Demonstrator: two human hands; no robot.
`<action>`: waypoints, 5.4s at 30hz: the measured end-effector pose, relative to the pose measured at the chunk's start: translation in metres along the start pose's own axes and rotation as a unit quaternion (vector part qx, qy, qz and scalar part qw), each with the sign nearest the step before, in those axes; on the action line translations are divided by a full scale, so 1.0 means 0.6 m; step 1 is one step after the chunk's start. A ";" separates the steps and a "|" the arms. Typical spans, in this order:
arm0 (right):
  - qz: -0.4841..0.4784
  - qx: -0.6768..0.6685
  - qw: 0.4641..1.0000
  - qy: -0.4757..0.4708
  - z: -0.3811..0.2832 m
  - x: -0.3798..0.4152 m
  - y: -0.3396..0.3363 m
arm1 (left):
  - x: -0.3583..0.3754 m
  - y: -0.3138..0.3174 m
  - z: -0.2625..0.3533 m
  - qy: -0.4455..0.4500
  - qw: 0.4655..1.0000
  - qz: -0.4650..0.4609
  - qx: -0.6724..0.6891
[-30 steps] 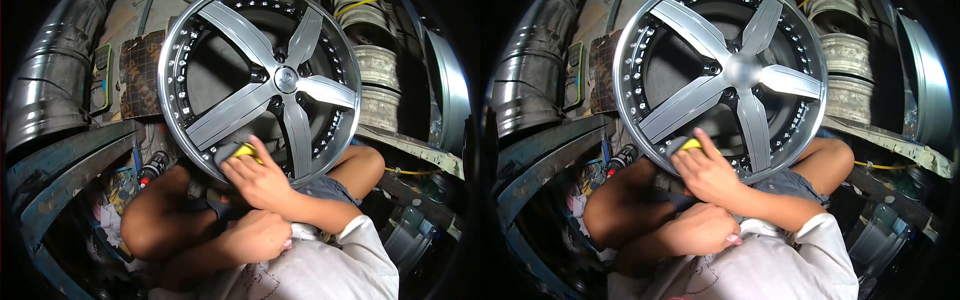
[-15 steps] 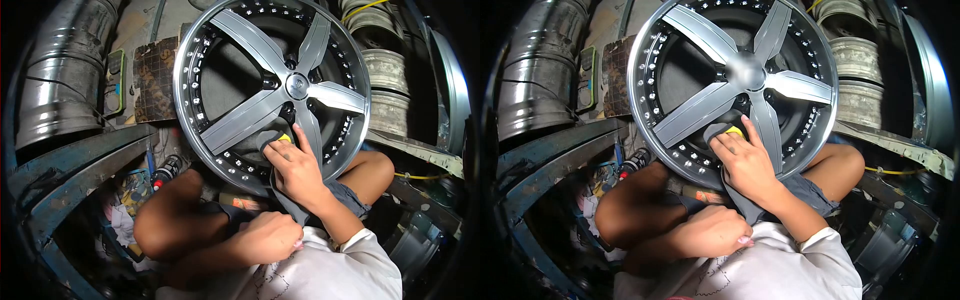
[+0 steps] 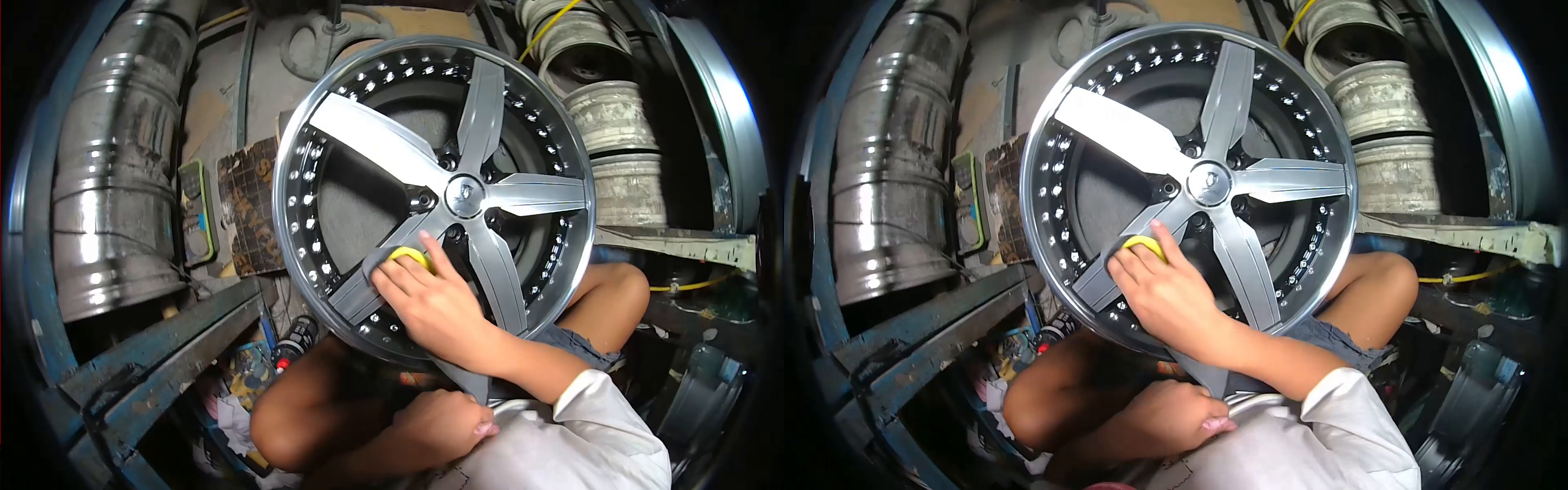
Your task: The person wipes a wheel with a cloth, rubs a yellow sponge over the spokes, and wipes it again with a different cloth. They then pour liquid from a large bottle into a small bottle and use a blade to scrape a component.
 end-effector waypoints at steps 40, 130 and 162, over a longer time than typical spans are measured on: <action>0.100 -0.627 0.729 -0.255 -0.206 0.406 -0.277 | 0.292 0.350 -0.034 0.155 0.653 0.708 0.220; 0.345 -0.850 0.211 0.338 0.096 0.847 0.036 | -0.319 0.413 0.142 0.286 0.929 0.165 -0.164; 0.208 -0.448 0.847 0.195 0.141 0.926 -0.155 | -0.335 0.447 0.104 0.092 0.987 -0.062 -0.119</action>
Point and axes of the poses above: each hand's wrist, its own x-axis away from the middle knuckle, its own y-axis out of the palm, z = x × y, the point moved 10 cm from there along -x, towards the middle knuckle, and after that the axes turned 14 degrees about x, right-handed, at the moved point
